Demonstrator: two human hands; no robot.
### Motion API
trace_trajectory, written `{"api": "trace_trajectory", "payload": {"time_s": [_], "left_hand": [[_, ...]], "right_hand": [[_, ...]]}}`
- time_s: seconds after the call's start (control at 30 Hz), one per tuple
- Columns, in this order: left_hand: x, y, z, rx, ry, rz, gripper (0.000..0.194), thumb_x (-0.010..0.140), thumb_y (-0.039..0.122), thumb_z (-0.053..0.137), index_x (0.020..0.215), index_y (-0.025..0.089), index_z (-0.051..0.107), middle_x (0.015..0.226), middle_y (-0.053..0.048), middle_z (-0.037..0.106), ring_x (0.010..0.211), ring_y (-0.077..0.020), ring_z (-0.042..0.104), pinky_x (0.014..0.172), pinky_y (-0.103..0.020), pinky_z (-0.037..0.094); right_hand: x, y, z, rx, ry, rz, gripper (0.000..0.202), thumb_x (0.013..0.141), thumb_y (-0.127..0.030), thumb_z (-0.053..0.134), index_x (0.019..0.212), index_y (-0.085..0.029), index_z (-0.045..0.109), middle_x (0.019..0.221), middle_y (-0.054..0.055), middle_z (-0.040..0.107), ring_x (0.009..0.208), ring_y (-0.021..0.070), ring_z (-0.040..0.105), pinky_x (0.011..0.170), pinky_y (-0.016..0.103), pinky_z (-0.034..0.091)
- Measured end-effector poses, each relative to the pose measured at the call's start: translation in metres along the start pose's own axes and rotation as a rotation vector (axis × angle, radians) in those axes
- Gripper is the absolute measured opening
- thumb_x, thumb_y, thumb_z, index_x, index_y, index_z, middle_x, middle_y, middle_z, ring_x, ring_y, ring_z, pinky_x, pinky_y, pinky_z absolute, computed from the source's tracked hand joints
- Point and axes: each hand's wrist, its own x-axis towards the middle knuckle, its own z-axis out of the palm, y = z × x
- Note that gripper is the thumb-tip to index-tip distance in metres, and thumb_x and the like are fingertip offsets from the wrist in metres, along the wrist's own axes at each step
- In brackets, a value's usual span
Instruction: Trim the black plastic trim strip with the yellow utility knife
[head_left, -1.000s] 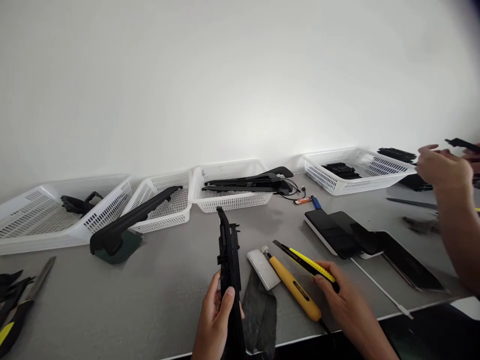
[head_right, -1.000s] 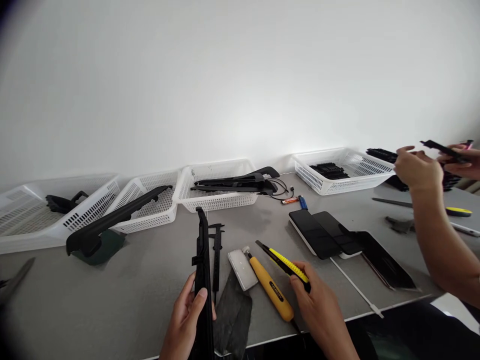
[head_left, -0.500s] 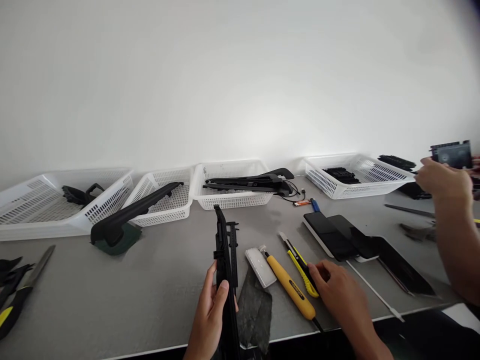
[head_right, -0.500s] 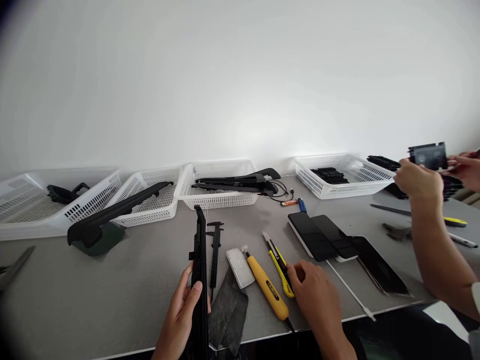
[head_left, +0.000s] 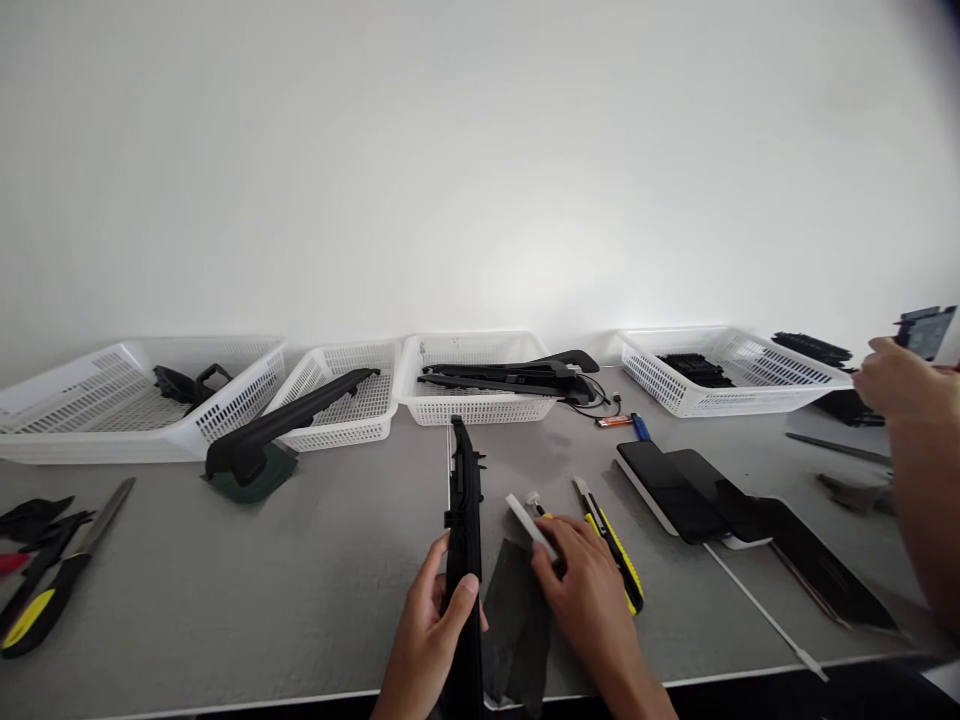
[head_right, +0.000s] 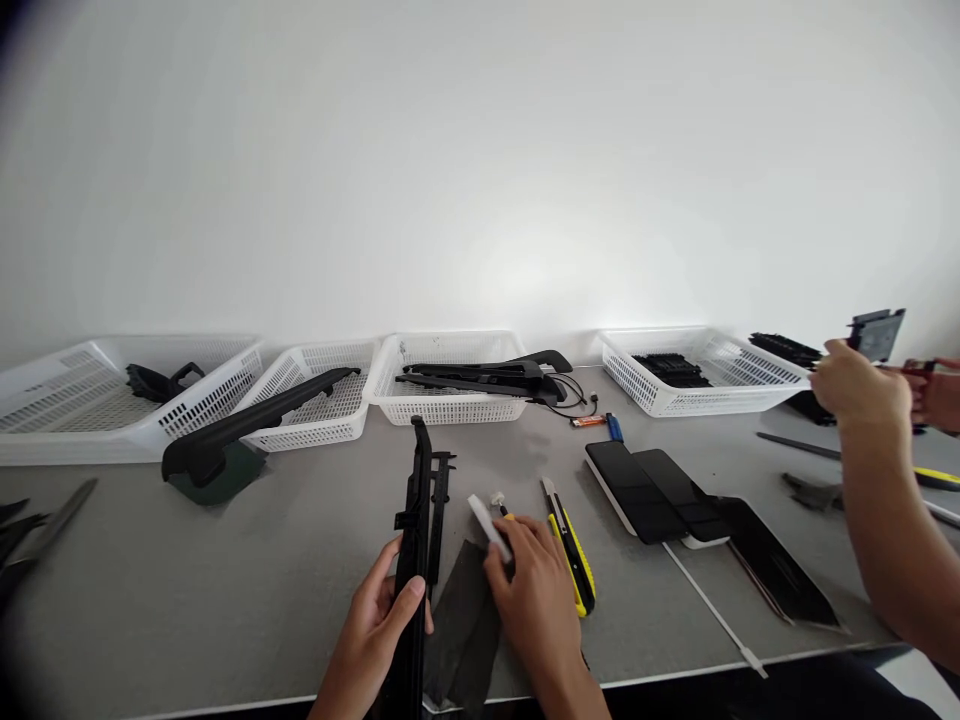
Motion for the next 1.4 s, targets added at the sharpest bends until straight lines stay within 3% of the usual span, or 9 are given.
{"api": "trace_trajectory", "payload": {"time_s": [0.2,0.3,0.37,0.47,0.6,0.77,1.03,1.27,1.4], "left_hand": [[-0.003,0.002,-0.002,0.108,-0.098,0.027,0.091,0.092,0.073,0.061,0.159,0.013,0.043,0.078,-0.004,0.071,0.079,-0.0228,0.069,0.08,-0.032,0.053],[-0.005,-0.007,-0.004,0.088,-0.088,0.009,0.089,0.089,0.068,0.069,0.16,0.02,0.044,0.107,-0.012,0.077,0.086,-0.0258,0.074,0.089,-0.037,0.056],[-0.006,-0.016,-0.004,0.042,-0.016,0.052,0.089,0.083,0.062,0.079,0.158,0.023,0.049,0.143,-0.018,0.067,0.118,-0.0348,0.072,0.107,-0.044,0.053],[-0.006,-0.026,-0.006,0.003,0.038,0.128,0.083,0.083,0.054,0.081,0.156,0.023,0.053,0.167,-0.014,0.045,0.156,-0.0397,0.037,0.128,-0.05,0.036],[-0.004,-0.03,-0.01,0.091,-0.096,0.135,0.081,0.089,0.051,0.076,0.16,0.023,0.048,0.169,-0.012,0.04,0.16,-0.0388,0.029,0.131,-0.053,0.029],[-0.001,-0.028,-0.005,0.117,-0.025,0.175,0.075,0.091,0.055,0.071,0.157,0.027,0.052,0.166,-0.011,0.047,0.155,-0.0413,0.039,0.127,-0.054,0.036],[-0.004,-0.024,0.004,0.049,0.015,0.16,0.077,0.088,0.06,0.072,0.155,0.028,0.056,0.162,-0.011,0.052,0.155,-0.0434,0.039,0.125,-0.059,0.038],[0.001,-0.02,-0.008,0.169,-0.202,0.115,0.084,0.091,0.056,0.067,0.165,0.029,0.039,0.172,-0.004,0.036,0.162,-0.0386,0.025,0.131,-0.054,0.032],[0.004,-0.027,-0.014,0.188,-0.207,0.078,0.09,0.09,0.06,0.066,0.167,0.026,0.035,0.174,-0.004,0.031,0.163,-0.0393,0.02,0.133,-0.057,0.025]], "right_hand": [[0.003,-0.003,-0.016,0.263,0.184,0.244,0.05,0.105,-0.053,0.048,0.135,-0.02,0.07,0.132,0.014,0.073,0.121,0.0317,0.069,0.095,0.045,0.058],[0.0,-0.024,-0.019,0.285,0.2,-0.023,0.033,0.105,-0.037,0.054,0.126,-0.024,0.075,0.129,0.011,0.075,0.127,0.0301,0.067,0.104,0.046,0.056],[-0.001,-0.037,-0.015,0.258,0.151,-0.245,0.028,0.101,-0.024,0.056,0.121,-0.028,0.076,0.13,0.008,0.074,0.132,0.0294,0.064,0.11,0.049,0.054],[-0.001,-0.048,-0.007,0.19,0.118,-0.366,0.03,0.096,-0.016,0.057,0.118,-0.029,0.073,0.142,0.007,0.066,0.138,0.0291,0.059,0.11,0.048,0.055],[0.009,-0.051,-0.007,0.146,0.093,-0.39,0.023,0.093,-0.014,0.056,0.108,-0.024,0.069,0.152,0.011,0.058,0.136,0.0279,0.06,0.102,0.041,0.059],[0.027,-0.042,-0.012,0.044,0.073,-0.464,0.055,0.095,-0.009,0.05,0.146,-0.027,0.058,0.15,0.008,0.062,0.133,0.0254,0.063,0.105,0.043,0.057],[0.03,-0.033,-0.008,-0.015,0.1,-0.476,0.061,0.098,-0.008,0.049,0.155,-0.03,0.053,0.156,0.006,0.057,0.136,0.0255,0.06,0.103,0.044,0.058],[0.051,-0.027,-0.01,0.028,0.106,-0.548,0.064,0.1,-0.008,0.05,0.159,-0.032,0.048,0.159,0.006,0.054,0.137,0.027,0.056,0.103,0.046,0.058],[0.063,-0.026,-0.012,0.008,0.057,-0.605,0.066,0.096,-0.003,0.049,0.156,-0.031,0.052,0.158,0.005,0.055,0.135,0.0285,0.055,0.106,0.051,0.057]]}}
